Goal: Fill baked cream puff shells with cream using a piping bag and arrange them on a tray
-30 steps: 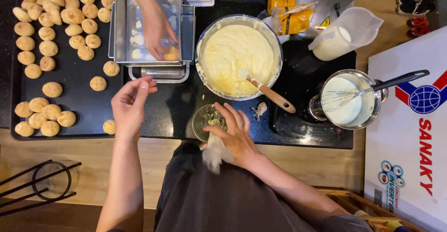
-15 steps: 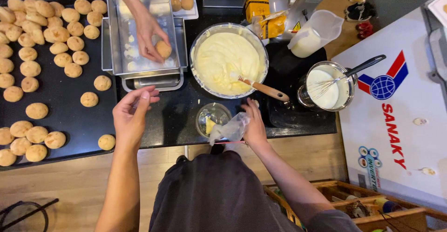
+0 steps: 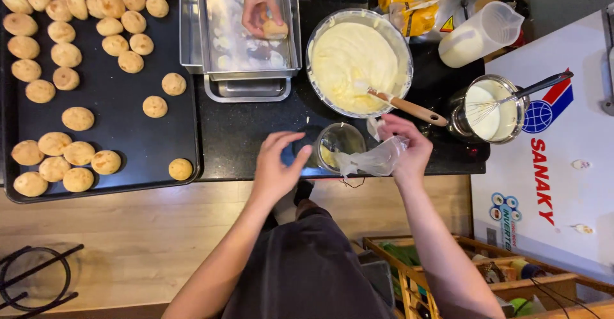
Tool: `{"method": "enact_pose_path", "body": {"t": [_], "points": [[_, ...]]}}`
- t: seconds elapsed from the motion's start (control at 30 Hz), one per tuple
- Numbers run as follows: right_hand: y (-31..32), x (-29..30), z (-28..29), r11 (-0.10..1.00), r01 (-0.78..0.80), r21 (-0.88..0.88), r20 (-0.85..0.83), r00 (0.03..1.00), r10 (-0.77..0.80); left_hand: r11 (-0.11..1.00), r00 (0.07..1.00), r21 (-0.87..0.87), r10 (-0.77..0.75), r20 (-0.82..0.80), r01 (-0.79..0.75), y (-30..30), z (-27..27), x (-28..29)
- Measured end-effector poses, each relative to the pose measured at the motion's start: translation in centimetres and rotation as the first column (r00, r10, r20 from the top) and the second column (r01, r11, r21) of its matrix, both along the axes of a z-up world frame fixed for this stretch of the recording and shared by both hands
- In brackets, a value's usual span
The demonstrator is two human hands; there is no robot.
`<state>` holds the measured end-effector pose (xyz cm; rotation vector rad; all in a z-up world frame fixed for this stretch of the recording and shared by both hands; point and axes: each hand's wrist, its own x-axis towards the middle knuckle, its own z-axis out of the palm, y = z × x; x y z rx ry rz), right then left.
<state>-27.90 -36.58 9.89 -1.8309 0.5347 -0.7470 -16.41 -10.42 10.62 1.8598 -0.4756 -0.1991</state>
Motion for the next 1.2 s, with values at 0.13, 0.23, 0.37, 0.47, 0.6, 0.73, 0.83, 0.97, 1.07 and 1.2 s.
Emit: {"method": "enact_pose_path", "body": {"t": [0.13, 0.23, 0.37, 0.47, 0.6, 0.73, 0.83, 0.97, 1.07, 1.2], "points": [[1.7, 3.7, 3.6, 0.972, -0.223, 0.07, -0.043, 0.973, 0.227, 0.995, 0.985, 0.095, 0.027, 0.172, -0.044, -3.7, 0.0, 0.7], [2.6, 5.3, 4.4, 0.932, -0.349, 0.097, -0.115, 0.926, 0.359, 0.99, 0.985, 0.133, 0.031, 0.169, -0.054, -5.0, 0.1, 0.8], [2.1, 5.4, 5.2, 0.836, -0.418, -0.356, -0.274, 0.902, 0.334, 0.991, 0.972, 0.097, 0.064, 0.224, -0.088, -5.7, -0.2, 0.3], [1.8, 5.5, 5.6, 0.779, -0.504, -0.373, -0.315, 0.859, 0.404, 0.99, 0.968, 0.096, 0.075, 0.241, -0.101, -5.9, -0.3, 0.2], [1.2, 6.1, 5.8, 0.725, -0.578, -0.375, -0.383, 0.809, 0.446, 0.993, 0.966, 0.086, 0.063, 0.25, -0.087, -5.6, -0.2, 0.4], [0.8, 6.5, 5.4, 0.647, -0.616, -0.45, -0.369, 0.788, 0.493, 0.995, 0.96, 0.066, 0.052, 0.274, -0.073, -5.6, 0.0, 0.5], [0.6, 6.9, 4.8, 0.653, -0.633, -0.415, -0.37, 0.773, 0.515, 0.996, 0.956, 0.058, 0.047, 0.29, -0.067, -5.6, -0.2, 0.6], [0.4, 6.9, 3.8, 0.74, -0.608, -0.287, -0.356, 0.785, 0.507, 0.995, 0.943, 0.059, 0.057, 0.327, -0.081, -5.7, -0.6, 0.6], [0.1, 6.8, 2.3, 0.798, -0.583, -0.152, -0.282, 0.799, 0.531, 0.995, 0.943, 0.057, 0.053, 0.33, -0.076, -5.7, -0.6, 0.7], [0.4, 6.8, -0.8, 0.84, -0.524, 0.14, -0.137, 0.83, 0.541, 0.995, 0.952, 0.079, 0.038, 0.303, -0.065, -5.5, 0.0, 0.9]]}}
